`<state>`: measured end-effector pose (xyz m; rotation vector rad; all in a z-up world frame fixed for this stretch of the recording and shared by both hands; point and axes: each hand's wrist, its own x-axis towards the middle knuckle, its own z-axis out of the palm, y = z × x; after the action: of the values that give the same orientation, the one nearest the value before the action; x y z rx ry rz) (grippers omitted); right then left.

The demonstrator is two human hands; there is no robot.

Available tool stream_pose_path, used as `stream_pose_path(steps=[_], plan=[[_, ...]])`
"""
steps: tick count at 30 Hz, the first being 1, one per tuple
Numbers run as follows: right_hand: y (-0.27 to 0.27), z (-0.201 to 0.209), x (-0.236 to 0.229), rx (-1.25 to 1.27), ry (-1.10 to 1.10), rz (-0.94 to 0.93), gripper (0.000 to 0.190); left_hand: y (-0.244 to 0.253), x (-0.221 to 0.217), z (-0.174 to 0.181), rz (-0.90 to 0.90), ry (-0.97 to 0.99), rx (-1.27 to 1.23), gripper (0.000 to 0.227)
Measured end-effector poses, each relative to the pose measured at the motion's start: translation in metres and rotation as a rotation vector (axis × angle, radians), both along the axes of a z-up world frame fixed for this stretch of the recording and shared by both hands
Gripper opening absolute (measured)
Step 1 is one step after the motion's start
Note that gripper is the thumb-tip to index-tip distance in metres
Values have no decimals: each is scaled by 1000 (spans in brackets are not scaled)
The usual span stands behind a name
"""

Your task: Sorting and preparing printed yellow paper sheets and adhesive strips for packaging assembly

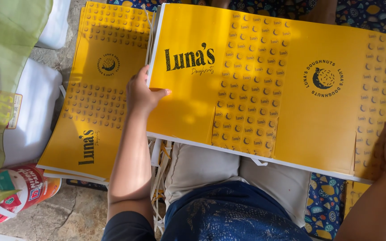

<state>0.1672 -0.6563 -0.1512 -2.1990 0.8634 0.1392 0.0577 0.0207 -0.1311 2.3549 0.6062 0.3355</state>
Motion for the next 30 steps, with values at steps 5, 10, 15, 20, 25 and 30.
stream_pose_path(steps=[5,10,15,20,25,30], plan=[[-38,-28,11,3,-62,66,32,-2,8,34,117,162,-251,97],[-82,-51,31,91,-40,145,46,4,9,26,144,122,-373,96],[-101,-66,53,257,-94,70,46,26,15,-26,147,-72,-456,95],[-163,-70,23,385,-178,-94,46,37,13,-26,96,-133,-544,67],[-144,-48,7,413,-835,255,36,49,-7,-6,-51,-240,-796,44],[-88,4,-6,535,-830,178,32,41,-26,15,-263,-203,-1039,74]])
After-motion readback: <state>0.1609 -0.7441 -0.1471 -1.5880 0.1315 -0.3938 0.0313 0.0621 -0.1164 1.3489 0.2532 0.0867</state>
